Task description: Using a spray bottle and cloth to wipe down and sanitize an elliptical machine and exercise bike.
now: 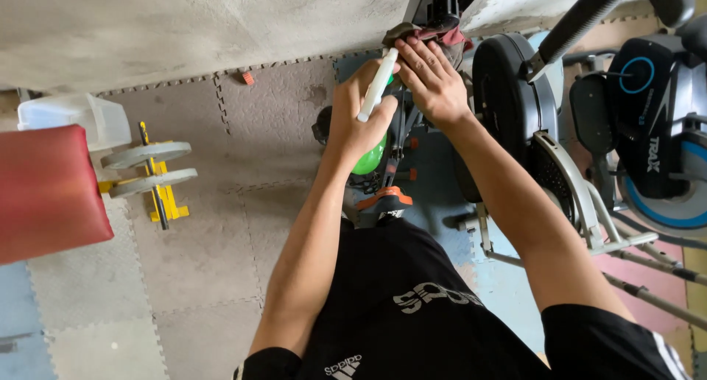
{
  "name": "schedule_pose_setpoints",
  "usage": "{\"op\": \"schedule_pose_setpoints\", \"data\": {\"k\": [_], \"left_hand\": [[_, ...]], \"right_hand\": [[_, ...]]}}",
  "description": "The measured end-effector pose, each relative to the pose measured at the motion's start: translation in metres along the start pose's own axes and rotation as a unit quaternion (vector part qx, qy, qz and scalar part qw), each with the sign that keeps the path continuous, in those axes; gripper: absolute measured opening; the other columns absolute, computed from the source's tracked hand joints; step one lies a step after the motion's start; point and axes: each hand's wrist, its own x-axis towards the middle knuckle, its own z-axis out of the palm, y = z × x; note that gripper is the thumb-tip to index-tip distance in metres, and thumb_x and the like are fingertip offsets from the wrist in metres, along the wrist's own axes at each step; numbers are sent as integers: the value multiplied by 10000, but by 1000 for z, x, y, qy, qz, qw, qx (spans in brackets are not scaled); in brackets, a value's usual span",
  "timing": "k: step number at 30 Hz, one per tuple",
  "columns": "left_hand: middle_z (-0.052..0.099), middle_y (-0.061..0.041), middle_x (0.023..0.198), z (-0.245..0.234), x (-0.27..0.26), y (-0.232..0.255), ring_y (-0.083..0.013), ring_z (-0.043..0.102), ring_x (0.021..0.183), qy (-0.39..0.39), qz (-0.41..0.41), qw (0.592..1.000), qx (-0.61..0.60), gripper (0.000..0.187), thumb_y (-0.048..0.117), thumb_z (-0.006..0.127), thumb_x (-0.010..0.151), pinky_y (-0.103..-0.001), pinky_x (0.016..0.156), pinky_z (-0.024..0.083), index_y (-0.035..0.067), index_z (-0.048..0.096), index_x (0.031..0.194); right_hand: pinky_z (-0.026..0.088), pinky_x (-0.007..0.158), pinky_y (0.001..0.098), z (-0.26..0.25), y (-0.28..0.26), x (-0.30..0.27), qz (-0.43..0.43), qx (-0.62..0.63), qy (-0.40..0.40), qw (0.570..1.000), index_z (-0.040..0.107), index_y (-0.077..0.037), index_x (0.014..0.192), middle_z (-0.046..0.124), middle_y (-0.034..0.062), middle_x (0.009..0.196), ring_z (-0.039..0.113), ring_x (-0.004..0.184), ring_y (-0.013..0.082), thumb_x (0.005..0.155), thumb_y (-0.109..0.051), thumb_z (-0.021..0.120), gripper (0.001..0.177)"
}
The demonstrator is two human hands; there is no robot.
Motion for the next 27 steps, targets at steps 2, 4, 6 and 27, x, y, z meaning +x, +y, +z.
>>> {"op": "schedule_pose_setpoints", "data": {"k": [2,4,6,27], "left_hand": [[755,-130,1122,-2,-6,-10,-227,751,937,0,18,1000,-8,438,8,593,808,-322,850,585,50,656,1239],[750,-131,1145,-6,-11,-15,-238,749,987,-1,34,999,-17,443,1,591,811,-327,872,579,42,649,1248],[766,-111,1125,-10,-15,-15,-211,738,890,-5,-5,1000,4,442,1,585,807,-315,838,578,51,666,1238],[761,-127,1074,5,-20,-9,-222,701,718,-41,-12,999,24,492,-6,575,782,-311,713,574,69,662,1260]], "right_hand": [[407,1237,461,2,-5,-1,11,-16,-15,1000,700,-42,1366,570,139,1540,549,1442,298,979,-31,687,388],[382,1245,448,4,-11,-1,23,-31,-31,999,710,-43,1391,545,138,1572,527,1458,288,990,-51,679,403],[400,1208,470,7,-17,1,80,-62,-44,994,716,-21,1342,494,159,1573,534,1437,296,970,-77,679,378],[394,1105,560,-19,-7,-17,109,-99,-43,988,758,-109,1201,642,48,1364,568,1363,263,856,-116,738,346]]}}
